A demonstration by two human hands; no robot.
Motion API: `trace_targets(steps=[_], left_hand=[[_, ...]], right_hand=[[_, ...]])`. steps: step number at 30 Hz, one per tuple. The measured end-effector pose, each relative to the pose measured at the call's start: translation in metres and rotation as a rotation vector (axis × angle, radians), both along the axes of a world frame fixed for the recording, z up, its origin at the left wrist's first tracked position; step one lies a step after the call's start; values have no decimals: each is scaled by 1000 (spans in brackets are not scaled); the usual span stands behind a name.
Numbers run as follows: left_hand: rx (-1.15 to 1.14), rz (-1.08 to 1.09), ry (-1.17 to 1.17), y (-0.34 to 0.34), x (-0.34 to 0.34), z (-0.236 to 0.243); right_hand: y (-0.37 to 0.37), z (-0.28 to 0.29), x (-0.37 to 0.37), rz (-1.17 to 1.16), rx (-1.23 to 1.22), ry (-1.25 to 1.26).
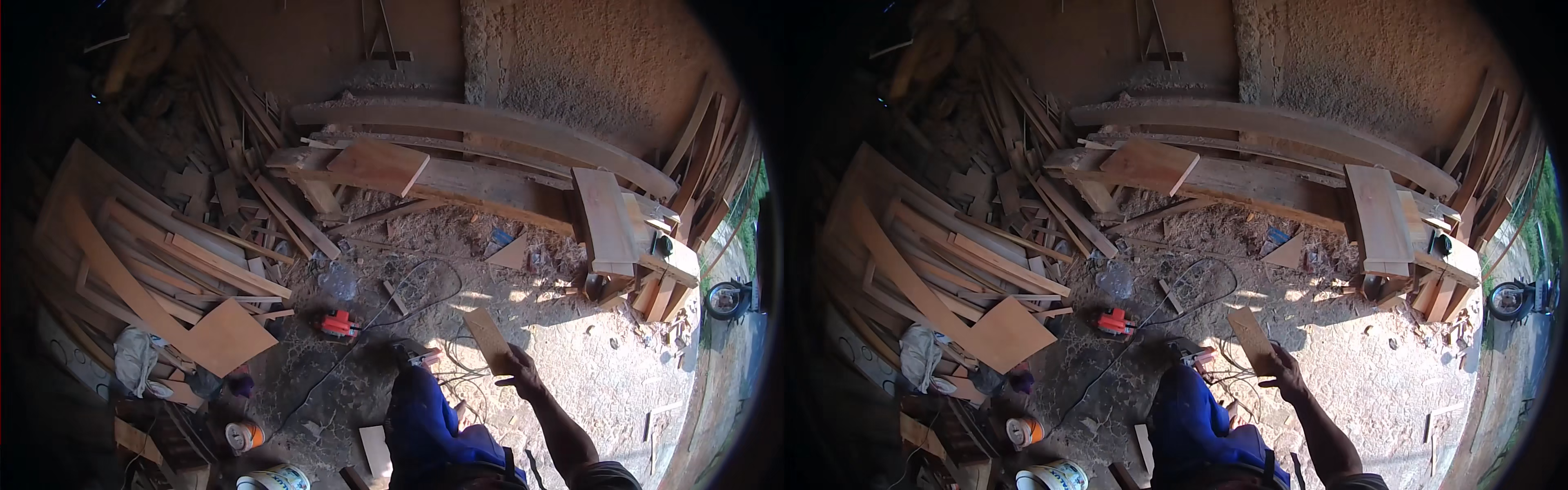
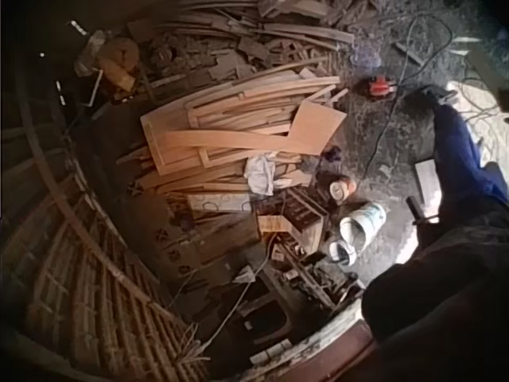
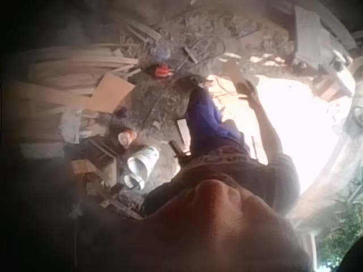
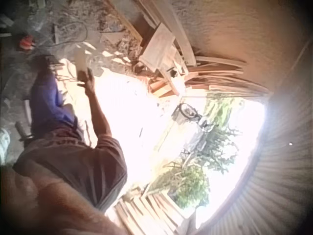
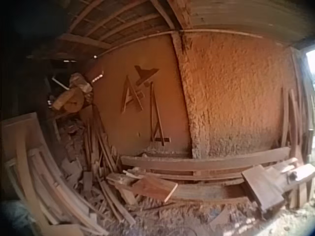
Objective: The person selects a piece of plywood and uses a circular saw to cut it into smaller sections. They then use a hand planer to smooth the edges of the cut wood and measure the pieces with a tape measure.
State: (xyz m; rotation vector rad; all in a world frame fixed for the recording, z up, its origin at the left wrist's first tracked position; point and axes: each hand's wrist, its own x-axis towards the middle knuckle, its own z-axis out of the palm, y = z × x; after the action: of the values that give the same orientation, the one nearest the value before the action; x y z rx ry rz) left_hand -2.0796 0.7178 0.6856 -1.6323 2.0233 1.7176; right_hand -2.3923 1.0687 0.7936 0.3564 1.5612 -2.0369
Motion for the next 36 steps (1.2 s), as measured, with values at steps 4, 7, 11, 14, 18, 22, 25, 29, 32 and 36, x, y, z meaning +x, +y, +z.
trace_targets(steps=[4,7,11,14,18,22,25,29,32,36], left_hand=[[-22,42,-6,13,8,5],[-25,56,-14,22,1,-1],[-37,95,-29,23,-22,-14],[-13,97,-73,31,-73,-20],[-16,90,-102,33,-172,-24],[-43,23,-167,33,-252,-2],[-105,54,-163,15,-286,24],[-87,375,83,-31,-361,41],[-147,445,297,-56,-426,51],[-68,650,427,-54,-467,72]], right_hand=[[19,35,-70,3,-60,199],[24,25,-130,69,-55,330],[4,38,-253,161,248,602],[-13,31,-386,244,434,703],[-63,20,-564,422,428,687],[-83,-26,-669,607,455,681],[-117,-45,-685,605,650,681],[-150,-43,-685,425,933,861],[-179,-45,-711,449,938,907],[-290,-12,-720,815,930,737]])
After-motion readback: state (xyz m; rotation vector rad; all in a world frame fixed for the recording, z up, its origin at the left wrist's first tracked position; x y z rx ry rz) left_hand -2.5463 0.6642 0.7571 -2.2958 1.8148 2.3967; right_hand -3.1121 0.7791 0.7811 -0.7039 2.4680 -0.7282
